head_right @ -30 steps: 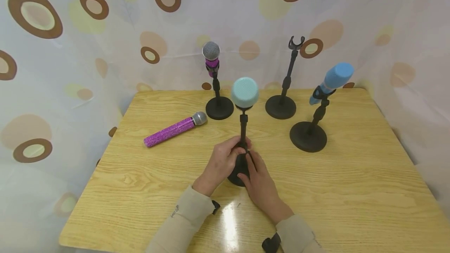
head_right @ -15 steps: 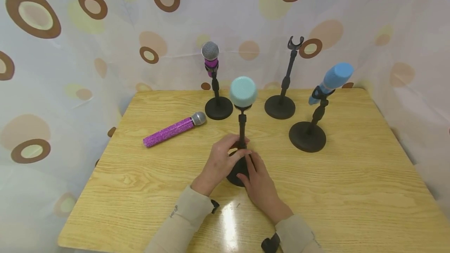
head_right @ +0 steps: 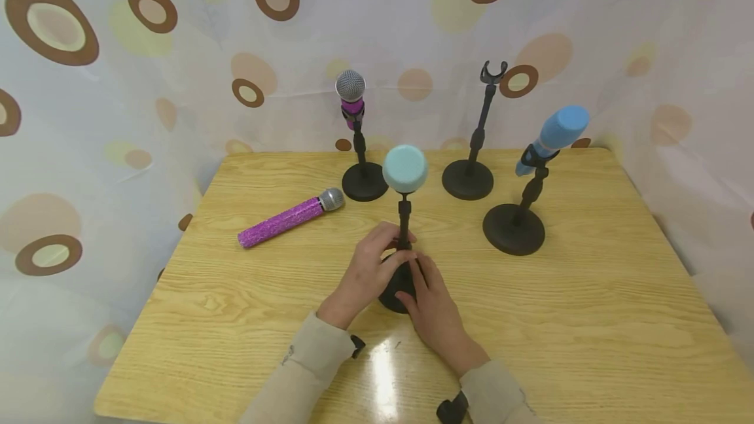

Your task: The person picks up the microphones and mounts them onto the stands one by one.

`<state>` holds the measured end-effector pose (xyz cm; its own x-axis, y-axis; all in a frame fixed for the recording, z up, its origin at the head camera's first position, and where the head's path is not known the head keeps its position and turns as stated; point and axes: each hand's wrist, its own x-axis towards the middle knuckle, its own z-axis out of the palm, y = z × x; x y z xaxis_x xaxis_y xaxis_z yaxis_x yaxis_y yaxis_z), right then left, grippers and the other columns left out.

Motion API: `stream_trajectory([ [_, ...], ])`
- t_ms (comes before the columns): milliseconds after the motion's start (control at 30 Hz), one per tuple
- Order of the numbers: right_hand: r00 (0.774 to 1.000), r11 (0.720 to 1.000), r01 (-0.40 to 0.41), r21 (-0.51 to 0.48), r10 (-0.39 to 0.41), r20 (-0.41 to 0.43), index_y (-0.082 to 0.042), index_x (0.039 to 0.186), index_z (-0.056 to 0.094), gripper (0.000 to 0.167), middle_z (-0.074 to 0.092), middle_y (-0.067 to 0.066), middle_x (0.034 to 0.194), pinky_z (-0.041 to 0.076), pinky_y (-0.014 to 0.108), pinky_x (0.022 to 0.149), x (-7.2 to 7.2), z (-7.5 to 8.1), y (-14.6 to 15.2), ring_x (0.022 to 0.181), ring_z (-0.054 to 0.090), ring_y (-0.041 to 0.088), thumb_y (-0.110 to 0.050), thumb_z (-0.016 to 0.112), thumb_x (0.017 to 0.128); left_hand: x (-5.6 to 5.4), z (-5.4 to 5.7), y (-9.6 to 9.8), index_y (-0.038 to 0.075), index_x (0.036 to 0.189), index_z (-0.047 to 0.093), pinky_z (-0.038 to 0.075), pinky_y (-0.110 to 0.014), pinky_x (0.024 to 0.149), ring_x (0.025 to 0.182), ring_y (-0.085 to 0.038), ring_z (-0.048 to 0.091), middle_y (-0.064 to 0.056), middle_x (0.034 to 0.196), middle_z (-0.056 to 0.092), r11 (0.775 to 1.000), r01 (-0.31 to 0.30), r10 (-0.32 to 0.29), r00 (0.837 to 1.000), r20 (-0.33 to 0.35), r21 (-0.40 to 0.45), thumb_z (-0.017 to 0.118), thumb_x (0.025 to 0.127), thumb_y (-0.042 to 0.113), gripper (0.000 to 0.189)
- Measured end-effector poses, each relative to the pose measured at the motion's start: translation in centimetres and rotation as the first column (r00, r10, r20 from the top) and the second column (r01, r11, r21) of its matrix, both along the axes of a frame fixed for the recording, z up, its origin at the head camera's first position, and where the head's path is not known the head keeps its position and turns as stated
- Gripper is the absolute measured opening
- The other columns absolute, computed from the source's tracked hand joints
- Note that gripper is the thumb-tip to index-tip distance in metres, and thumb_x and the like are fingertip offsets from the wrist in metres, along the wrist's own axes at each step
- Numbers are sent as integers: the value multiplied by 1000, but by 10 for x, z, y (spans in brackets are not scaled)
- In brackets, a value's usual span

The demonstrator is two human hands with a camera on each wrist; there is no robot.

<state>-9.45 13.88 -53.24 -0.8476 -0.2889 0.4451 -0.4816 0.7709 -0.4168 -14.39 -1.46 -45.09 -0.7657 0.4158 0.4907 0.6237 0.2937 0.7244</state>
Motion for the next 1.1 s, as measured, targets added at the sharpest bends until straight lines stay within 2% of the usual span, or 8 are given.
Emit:
stream_trajectory([
  [133, 1000, 1000, -3, -1, 3, -11, 16, 140, 42, 69, 39, 32, 147, 48, 53, 101, -1, 0, 0, 134, 44, 45, -11, 75, 86, 0, 1, -1, 8, 112, 64, 54, -21, 94, 105, -17, 64, -5, 113, 62, 1000, 17, -17, 1000, 13, 13, 63, 97, 15, 17],
  [400, 1000, 1000, -19, -13, 19, -17, 13, 144, 39, 72, 41, 33, 145, 48, 54, 101, -3, -1, 0, 133, 46, 46, -11, 75, 86, 2, 5, -4, 11, 123, 63, 50, -26, 102, 116, -14, 65, -3, 120, 68, 997, 19, -13, 998, 68, -81, 59, 100, 17, 24],
  [633, 1000, 1000, -19, -20, 19, -2, 13, 143, 40, 71, 40, 33, 146, 47, 55, 101, -3, -1, 0, 133, 44, 47, -10, 75, 86, 3, 6, -4, 10, 131, 56, 48, -20, 102, 119, -10, 63, -2, 121, 69, 999, 44, -41, 996, 81, -29, 56, 102, 15, 29],
  [967, 999, 1000, -28, -14, 28, -27, 14, 142, 41, 71, 40, 33, 146, 48, 54, 99, -3, -2, 0, 132, 45, 46, -9, 75, 85, 4, 4, -5, 14, 128, 59, 50, -23, 102, 120, -9, 63, 1, 121, 70, 998, -2, 7, 997, 81, -62, 56, 102, 22, 28],
  [1100, 1000, 1000, -21, -14, 21, -7, 14, 143, 40, 70, 39, 32, 147, 48, 54, 100, -3, -3, 0, 133, 44, 46, -10, 75, 86, 4, 3, -5, 14, 131, 57, 50, -21, 100, 118, -9, 64, 0, 122, 71, 999, 3, 0, 997, 72, -37, 57, 102, 22, 31],
])
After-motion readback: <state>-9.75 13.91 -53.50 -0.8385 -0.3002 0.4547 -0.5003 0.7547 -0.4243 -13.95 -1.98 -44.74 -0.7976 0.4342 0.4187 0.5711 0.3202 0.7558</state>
